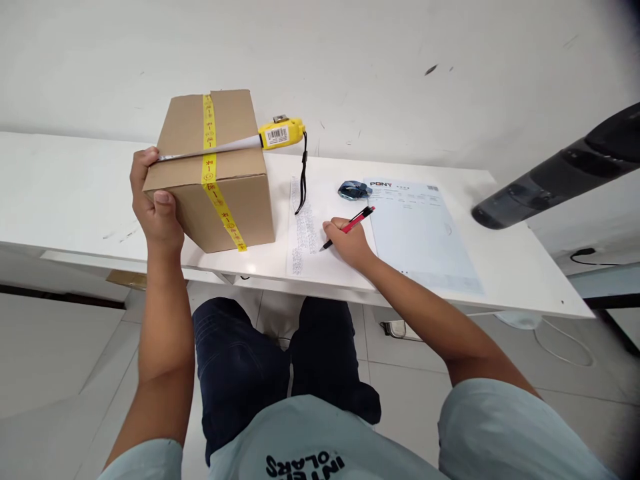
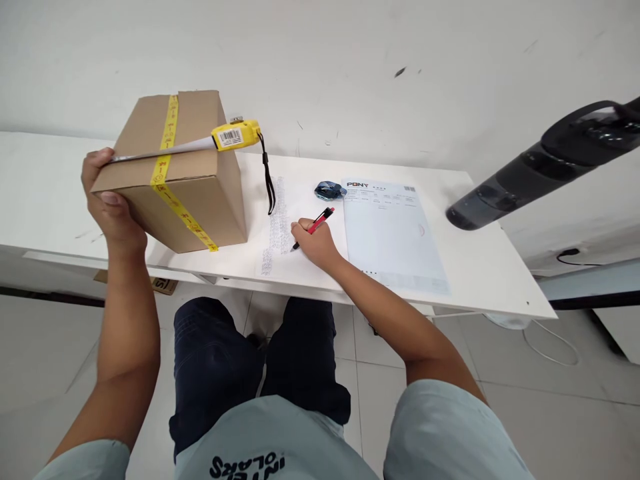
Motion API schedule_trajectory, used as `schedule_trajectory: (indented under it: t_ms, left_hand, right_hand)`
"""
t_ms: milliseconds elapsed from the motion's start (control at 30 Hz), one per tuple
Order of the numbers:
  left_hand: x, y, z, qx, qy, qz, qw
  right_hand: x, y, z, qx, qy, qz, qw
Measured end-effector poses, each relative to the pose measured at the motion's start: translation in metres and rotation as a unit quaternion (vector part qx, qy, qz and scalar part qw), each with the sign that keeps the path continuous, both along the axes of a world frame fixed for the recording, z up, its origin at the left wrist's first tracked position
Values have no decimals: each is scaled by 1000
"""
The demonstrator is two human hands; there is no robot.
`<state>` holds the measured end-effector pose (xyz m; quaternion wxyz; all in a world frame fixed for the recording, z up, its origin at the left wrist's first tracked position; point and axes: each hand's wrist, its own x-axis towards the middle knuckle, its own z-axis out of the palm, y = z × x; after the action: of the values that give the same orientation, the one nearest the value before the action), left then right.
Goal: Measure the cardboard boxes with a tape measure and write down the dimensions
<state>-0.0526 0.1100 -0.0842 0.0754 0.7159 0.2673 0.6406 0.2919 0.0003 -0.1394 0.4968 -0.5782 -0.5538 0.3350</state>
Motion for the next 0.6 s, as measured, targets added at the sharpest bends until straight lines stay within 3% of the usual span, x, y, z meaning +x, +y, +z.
schedule_trajectory:
  t_ms: [600]
  left_hand:
    - [-9,-21,3,-19,-4,36,999]
  right_hand:
    - [-1,-4,0,65,-15,-75,995]
